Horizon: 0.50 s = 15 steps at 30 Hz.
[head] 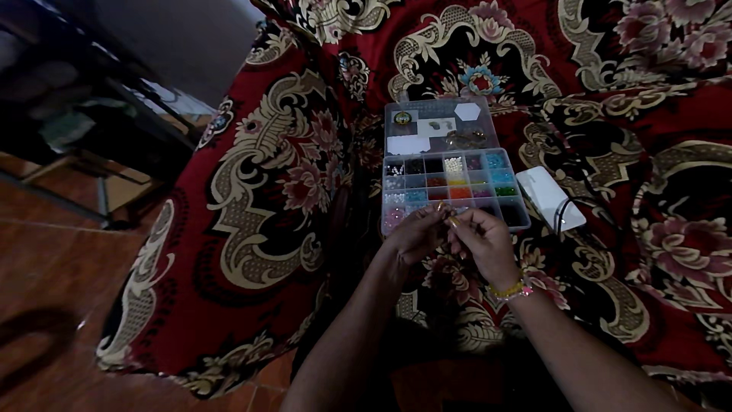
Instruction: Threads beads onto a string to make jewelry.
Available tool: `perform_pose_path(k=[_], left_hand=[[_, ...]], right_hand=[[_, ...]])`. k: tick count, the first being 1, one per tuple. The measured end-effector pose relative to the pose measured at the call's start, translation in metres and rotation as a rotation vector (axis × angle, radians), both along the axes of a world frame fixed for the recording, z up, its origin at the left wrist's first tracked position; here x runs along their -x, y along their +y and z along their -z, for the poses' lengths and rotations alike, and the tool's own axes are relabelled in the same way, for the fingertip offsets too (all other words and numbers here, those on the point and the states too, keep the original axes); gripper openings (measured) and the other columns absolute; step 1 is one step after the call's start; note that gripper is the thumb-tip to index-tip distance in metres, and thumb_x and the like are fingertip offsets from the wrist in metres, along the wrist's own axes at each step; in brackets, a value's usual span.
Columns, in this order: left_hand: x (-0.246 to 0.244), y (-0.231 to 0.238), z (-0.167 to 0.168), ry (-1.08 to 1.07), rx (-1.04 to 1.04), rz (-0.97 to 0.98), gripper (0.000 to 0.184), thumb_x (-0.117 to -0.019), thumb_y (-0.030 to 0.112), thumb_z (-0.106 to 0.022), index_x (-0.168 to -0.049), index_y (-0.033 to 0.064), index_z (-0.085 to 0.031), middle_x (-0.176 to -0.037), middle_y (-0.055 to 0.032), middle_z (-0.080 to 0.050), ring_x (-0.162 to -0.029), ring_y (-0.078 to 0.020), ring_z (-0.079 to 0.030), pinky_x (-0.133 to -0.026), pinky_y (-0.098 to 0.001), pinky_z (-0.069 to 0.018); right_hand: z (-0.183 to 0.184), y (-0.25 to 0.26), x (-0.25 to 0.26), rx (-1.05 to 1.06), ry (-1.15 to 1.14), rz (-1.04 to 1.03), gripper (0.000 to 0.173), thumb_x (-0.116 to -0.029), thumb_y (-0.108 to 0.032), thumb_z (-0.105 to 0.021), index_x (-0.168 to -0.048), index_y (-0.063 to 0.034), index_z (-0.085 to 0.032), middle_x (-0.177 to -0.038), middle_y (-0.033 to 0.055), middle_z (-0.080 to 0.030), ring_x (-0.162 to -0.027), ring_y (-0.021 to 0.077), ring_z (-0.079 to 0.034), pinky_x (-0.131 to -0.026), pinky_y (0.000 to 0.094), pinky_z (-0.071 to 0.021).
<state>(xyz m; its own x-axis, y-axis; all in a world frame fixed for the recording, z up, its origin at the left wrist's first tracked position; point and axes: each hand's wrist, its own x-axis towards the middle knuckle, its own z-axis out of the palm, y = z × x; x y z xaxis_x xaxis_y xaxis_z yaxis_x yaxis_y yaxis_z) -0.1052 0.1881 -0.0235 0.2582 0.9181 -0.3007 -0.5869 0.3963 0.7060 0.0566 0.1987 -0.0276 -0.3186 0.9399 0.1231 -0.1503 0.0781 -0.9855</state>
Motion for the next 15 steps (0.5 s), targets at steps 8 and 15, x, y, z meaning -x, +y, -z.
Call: perform_pose_path(k=[8, 15], left_hand=[[-0.0004, 0.0002, 0.0006, 0.026, 0.0, -0.006, 0.026, -0.1084, 0.01, -0.039, -0.099, 0.0106, -0.063, -0.087, 0.0022, -0.068, -0.077, -0.0062, -0.064, -0.074, -0.0236, -0.0554], [0.0018, 0.001, -0.0016, 0.11, -0.087, 0.001, 0.025, -0.1068, 0.008, -0.042, -0.096, 0.0112, -0.064, -0.088, 0.0027, -0.069, -0.079, -0.006, -0.066, -0.077, -0.0249, -0.056]], right_hand=[[-0.001, -0.0001, 0.0, 0.009, -0.02, 0.013, 0.011, -0.0957, -0.006, -0.059, -0.087, -0.004, -0.067, -0.069, -0.0031, -0.068, -0.054, 0.0024, -0.062, -0.048, 0.0173, -0.0518], [-0.0002, 0.0003, 0.0005, 0.0, -0.029, 0.019, 0.011, -0.0951, -0.006, -0.059, -0.087, -0.004, -0.067, -0.069, -0.0032, -0.068, -0.054, 0.0027, -0.062, -0.049, 0.0175, -0.0525]])
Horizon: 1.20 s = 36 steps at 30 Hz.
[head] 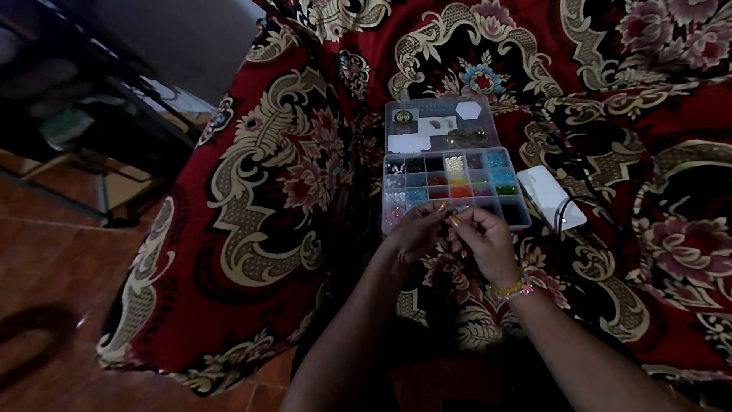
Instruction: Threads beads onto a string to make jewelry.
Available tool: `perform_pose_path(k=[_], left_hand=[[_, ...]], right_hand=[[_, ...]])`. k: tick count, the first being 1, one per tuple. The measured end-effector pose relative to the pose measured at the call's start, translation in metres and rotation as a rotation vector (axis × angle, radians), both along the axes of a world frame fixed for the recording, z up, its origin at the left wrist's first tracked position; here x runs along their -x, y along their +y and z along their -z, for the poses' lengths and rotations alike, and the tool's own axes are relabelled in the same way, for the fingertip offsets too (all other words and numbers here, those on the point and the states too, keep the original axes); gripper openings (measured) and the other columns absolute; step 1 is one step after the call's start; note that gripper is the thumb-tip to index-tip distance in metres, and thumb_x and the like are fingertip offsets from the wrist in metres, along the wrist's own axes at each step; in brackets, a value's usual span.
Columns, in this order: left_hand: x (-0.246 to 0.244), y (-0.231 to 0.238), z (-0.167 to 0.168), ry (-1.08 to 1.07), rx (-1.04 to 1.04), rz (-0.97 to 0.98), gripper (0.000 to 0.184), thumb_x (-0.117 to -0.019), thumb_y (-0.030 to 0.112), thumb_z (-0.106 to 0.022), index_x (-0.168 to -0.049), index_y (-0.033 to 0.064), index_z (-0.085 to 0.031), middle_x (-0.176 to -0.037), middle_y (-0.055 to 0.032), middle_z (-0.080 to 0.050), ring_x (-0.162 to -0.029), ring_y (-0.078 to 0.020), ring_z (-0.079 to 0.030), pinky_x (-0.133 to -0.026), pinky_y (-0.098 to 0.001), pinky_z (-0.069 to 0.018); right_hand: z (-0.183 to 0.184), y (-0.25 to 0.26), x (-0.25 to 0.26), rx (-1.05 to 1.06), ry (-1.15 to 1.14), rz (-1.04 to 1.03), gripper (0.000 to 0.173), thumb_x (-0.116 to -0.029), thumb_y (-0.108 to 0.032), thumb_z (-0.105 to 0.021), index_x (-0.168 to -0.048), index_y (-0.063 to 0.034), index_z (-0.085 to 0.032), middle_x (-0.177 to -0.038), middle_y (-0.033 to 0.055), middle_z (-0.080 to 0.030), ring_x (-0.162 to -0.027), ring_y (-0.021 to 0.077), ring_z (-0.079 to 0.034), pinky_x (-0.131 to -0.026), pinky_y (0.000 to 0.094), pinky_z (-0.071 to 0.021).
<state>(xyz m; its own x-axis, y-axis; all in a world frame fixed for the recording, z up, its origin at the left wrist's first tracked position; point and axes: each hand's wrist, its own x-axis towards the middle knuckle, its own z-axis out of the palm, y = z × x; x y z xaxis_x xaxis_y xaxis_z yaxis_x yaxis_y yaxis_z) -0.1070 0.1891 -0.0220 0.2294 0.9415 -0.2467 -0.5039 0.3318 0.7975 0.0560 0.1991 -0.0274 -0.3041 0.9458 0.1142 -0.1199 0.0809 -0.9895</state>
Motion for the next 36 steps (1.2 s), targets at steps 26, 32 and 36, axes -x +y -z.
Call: perform_pose_path(k=[26, 32, 36], left_hand=[[0.0031, 0.0, -0.0066, 0.404, -0.289, -0.144, 0.008, -0.095, -0.001, -0.064, -0.095, 0.0015, -0.071, -0.089, -0.0005, -0.071, -0.083, -0.0065, -0.067, -0.083, -0.0254, -0.0563], [0.0049, -0.0005, -0.0085, 0.468, -0.339, -0.14, 0.01, -0.0968, 0.001, -0.063, -0.096, 0.0009, -0.072, -0.091, -0.0013, -0.072, -0.084, -0.0063, -0.067, -0.083, -0.0256, -0.0568], [0.0048, -0.0001, -0.0061, 0.476, -0.357, -0.158, 0.01, -0.0958, 0.003, -0.064, -0.092, 0.0015, -0.073, -0.093, -0.0017, -0.071, -0.084, -0.007, -0.067, -0.082, -0.0258, -0.057]], right_hand=[[0.0005, 0.0037, -0.0004, 0.102, 0.037, -0.02, 0.017, -0.1015, -0.005, -0.054, -0.091, -0.0012, -0.067, -0.073, -0.0005, -0.07, -0.054, 0.0039, -0.062, -0.049, 0.0183, -0.0524], [0.0012, 0.0047, 0.0, 0.127, 0.079, -0.03, 0.016, -0.1011, -0.004, -0.055, -0.091, -0.001, -0.067, -0.074, 0.0003, -0.071, -0.053, 0.0039, -0.061, -0.049, 0.0181, -0.0518], [0.0011, 0.0043, -0.0007, 0.131, 0.103, -0.038, 0.016, -0.1006, -0.005, -0.055, -0.092, -0.001, -0.068, -0.075, 0.0011, -0.071, -0.054, 0.0041, -0.061, -0.049, 0.0178, -0.0513]])
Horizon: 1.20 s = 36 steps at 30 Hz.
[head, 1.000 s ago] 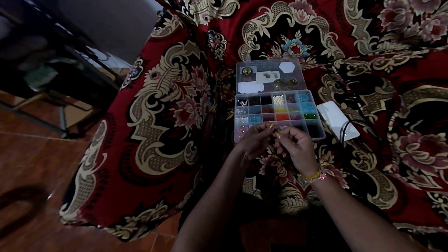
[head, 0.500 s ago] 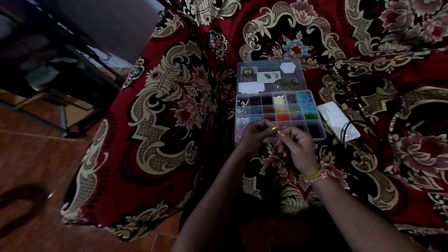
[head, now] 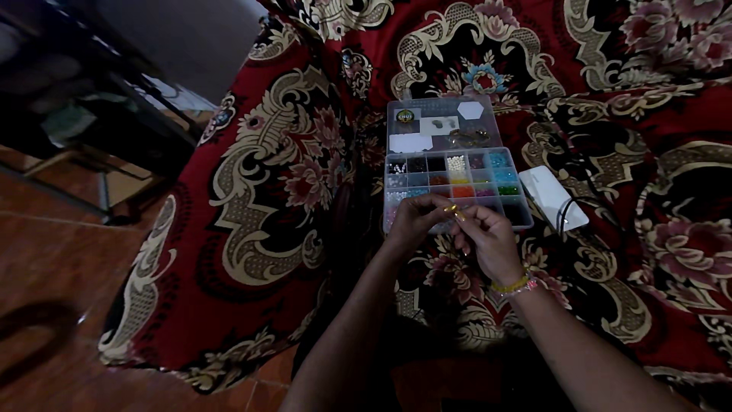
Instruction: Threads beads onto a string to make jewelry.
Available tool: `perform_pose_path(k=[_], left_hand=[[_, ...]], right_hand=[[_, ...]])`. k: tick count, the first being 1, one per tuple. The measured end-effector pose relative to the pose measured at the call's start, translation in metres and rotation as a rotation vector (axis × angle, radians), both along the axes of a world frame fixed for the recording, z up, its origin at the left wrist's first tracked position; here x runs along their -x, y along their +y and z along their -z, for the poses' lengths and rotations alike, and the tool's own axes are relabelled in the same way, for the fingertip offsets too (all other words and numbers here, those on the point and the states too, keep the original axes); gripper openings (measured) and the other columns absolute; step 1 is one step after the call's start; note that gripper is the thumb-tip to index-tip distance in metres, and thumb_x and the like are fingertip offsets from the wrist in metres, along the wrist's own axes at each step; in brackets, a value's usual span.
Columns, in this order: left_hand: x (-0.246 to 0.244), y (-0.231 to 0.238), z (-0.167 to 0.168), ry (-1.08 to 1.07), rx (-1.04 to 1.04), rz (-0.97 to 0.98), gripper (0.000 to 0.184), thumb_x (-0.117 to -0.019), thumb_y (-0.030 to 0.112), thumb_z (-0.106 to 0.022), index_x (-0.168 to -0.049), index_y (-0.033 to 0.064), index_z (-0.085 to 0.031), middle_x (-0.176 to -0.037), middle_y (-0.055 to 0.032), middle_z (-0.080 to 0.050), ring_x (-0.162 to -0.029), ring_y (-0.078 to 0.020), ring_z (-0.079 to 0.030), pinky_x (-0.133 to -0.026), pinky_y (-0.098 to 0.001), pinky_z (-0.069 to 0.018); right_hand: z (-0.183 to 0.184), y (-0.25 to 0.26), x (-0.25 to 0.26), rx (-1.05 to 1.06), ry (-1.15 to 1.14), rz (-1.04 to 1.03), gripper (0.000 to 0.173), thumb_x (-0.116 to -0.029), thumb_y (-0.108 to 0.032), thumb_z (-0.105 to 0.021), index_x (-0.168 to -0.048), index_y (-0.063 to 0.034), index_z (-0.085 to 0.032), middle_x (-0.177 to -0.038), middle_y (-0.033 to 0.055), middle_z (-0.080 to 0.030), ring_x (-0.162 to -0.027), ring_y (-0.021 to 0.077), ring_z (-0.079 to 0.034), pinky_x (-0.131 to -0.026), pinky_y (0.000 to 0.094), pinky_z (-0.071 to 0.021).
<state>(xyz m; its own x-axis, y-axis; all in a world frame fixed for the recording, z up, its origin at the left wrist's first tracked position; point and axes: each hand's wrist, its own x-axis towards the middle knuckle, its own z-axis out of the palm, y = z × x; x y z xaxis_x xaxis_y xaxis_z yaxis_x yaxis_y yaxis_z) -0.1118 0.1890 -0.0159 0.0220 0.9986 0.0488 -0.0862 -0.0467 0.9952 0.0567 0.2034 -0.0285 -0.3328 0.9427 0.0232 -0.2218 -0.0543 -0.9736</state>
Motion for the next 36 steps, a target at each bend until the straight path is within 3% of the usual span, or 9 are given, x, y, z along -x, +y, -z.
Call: perform_pose_path(k=[6, 12, 22, 36], left_hand=[[-0.0008, -0.0004, -0.0017, -0.043, 0.04, -0.002, 0.006, -0.0937, 0.002, -0.066, -0.095, 0.0028, -0.072, -0.091, -0.0008, -0.071, -0.082, -0.0068, -0.066, -0.079, -0.0249, -0.0567], [0.0001, -0.0004, -0.0025, -0.037, 0.043, -0.004, 0.008, -0.0945, 0.002, -0.065, -0.093, 0.0031, -0.073, -0.098, -0.0021, -0.071, -0.087, -0.0075, -0.066, -0.081, -0.0257, -0.0564], [-0.0016, -0.0007, -0.0056, -0.08, 0.137, -0.016, 0.011, -0.0981, 0.001, -0.061, -0.097, 0.0008, -0.071, -0.092, -0.0026, -0.071, -0.082, -0.0085, -0.067, -0.079, -0.0265, -0.0578], [-0.001, -0.0004, -0.0059, -0.072, 0.134, 0.005, 0.009, -0.0969, 0.001, -0.063, -0.097, 0.0017, -0.072, -0.092, -0.0015, -0.071, -0.083, -0.0075, -0.066, -0.08, -0.0252, -0.0569]], right_hand=[[0.0017, 0.0004, -0.0008, -0.032, 0.018, -0.026, 0.016, -0.1014, -0.007, -0.055, -0.094, -0.0023, -0.068, -0.077, 0.0006, -0.071, -0.055, 0.0038, -0.061, -0.05, 0.0178, -0.0517], [-0.0015, -0.0002, 0.0003, -0.011, 0.001, -0.013, 0.016, -0.1014, -0.005, -0.056, -0.094, -0.0003, -0.07, -0.078, 0.0016, -0.074, -0.053, 0.0034, -0.061, -0.049, 0.0179, -0.052], [-0.0017, -0.0009, 0.0, -0.009, -0.022, -0.011, 0.014, -0.0996, -0.003, -0.058, -0.098, 0.002, -0.072, -0.082, 0.0041, -0.076, -0.054, 0.0043, -0.063, -0.049, 0.0183, -0.0521], [-0.0042, -0.0026, 0.0003, -0.041, -0.064, 0.026, 0.016, -0.101, -0.004, -0.057, -0.096, 0.0006, -0.072, -0.08, 0.0023, -0.075, -0.052, 0.0035, -0.062, -0.048, 0.0179, -0.0521]])
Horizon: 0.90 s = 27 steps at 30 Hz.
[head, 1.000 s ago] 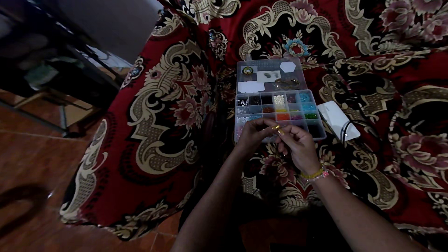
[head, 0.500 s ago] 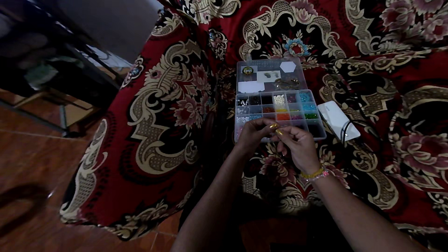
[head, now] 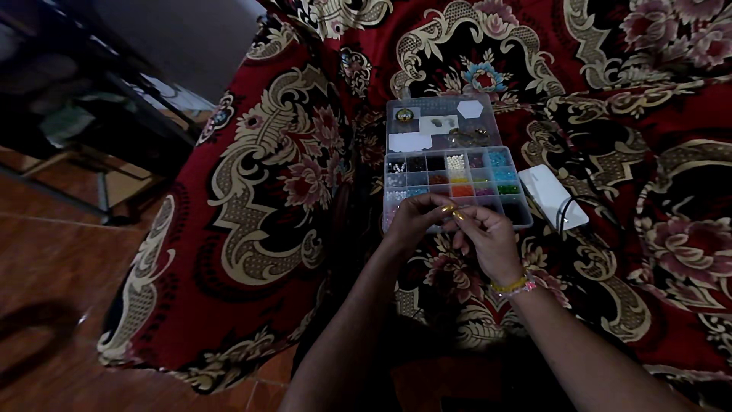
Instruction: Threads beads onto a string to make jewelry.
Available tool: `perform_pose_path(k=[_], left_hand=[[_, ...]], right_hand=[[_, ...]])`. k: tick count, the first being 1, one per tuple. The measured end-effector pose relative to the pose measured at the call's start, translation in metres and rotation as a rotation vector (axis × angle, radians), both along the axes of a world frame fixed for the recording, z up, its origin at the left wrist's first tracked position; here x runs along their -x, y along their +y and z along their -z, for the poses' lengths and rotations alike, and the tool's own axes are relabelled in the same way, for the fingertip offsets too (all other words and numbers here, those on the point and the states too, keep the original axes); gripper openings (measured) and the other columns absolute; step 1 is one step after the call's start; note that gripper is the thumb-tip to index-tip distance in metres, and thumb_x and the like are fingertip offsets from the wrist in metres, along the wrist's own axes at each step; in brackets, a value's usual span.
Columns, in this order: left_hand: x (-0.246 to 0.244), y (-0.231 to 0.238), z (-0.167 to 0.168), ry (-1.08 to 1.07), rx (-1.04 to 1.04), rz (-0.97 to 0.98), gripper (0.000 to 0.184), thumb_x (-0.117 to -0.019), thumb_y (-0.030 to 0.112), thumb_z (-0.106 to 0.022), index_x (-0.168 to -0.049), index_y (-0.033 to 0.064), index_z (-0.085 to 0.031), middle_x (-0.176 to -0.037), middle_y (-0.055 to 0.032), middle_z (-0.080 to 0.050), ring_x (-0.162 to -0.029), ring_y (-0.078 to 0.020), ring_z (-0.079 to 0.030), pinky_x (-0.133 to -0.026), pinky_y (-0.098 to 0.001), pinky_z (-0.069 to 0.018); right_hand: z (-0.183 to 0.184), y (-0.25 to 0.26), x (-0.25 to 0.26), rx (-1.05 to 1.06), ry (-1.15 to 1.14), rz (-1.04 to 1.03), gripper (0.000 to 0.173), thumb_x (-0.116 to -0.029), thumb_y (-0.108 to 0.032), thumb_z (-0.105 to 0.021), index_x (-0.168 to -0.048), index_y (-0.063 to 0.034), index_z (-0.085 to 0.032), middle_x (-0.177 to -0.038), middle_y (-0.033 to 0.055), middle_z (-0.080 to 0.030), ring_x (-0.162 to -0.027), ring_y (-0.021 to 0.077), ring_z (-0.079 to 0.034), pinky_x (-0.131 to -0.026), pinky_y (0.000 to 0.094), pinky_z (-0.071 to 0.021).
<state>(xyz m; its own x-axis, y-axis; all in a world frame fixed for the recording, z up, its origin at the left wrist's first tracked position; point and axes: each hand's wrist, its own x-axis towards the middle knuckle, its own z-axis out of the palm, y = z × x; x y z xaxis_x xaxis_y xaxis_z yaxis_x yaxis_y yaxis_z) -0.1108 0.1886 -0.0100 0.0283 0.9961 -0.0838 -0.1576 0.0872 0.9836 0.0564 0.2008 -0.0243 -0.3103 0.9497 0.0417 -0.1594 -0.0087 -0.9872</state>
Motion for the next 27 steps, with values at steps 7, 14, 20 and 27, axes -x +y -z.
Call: perform_pose_path(k=[7, 14, 20, 27], left_hand=[[0.0015, 0.0006, 0.0063, -0.008, -0.085, -0.002, 0.011, -0.0974, 0.007, -0.063, -0.096, 0.0046, -0.073, -0.098, -0.0027, -0.071, -0.088, -0.0097, -0.067, -0.082, -0.0281, -0.057], [0.001, 0.0009, 0.0092, -0.005, -0.135, -0.031, 0.011, -0.0955, 0.009, -0.064, -0.094, 0.0055, -0.074, -0.106, -0.0031, -0.071, -0.095, -0.0101, -0.066, -0.085, -0.0282, -0.0564], [0.0006, 0.0009, 0.0093, 0.023, -0.178, -0.06, 0.009, -0.0928, 0.007, -0.067, -0.091, 0.0045, -0.076, -0.11, -0.0036, -0.071, -0.105, -0.0113, -0.065, -0.092, -0.0305, -0.0549], [0.0046, 0.0, 0.004, 0.081, -0.139, -0.077, 0.008, -0.0947, 0.007, -0.066, -0.093, 0.0049, -0.074, -0.108, -0.0032, -0.071, -0.1, -0.0103, -0.066, -0.088, -0.0296, -0.0558]], right_hand=[[0.0007, 0.0002, 0.0002, -0.015, 0.02, -0.007, 0.016, -0.1007, -0.004, -0.057, -0.096, 0.0007, -0.071, -0.079, 0.0022, -0.075, -0.053, 0.0034, -0.062, -0.049, 0.0177, -0.0525], [0.006, 0.0017, -0.0005, -0.009, 0.09, -0.06, 0.022, -0.1051, -0.009, -0.048, -0.103, 0.0004, -0.069, -0.086, 0.0038, -0.076, -0.055, 0.0048, -0.064, -0.051, 0.0193, -0.0544], [0.0065, 0.0015, -0.001, 0.003, 0.1, -0.079, 0.023, -0.1061, -0.011, -0.047, -0.106, 0.0006, -0.067, -0.087, 0.0042, -0.076, -0.057, 0.0062, -0.064, -0.052, 0.0203, -0.0549], [0.0053, 0.0008, -0.0013, -0.029, 0.039, -0.072, 0.017, -0.1015, -0.006, -0.054, -0.098, -0.0001, -0.07, -0.084, 0.003, -0.075, -0.056, 0.0045, -0.063, -0.052, 0.0192, -0.0542]])
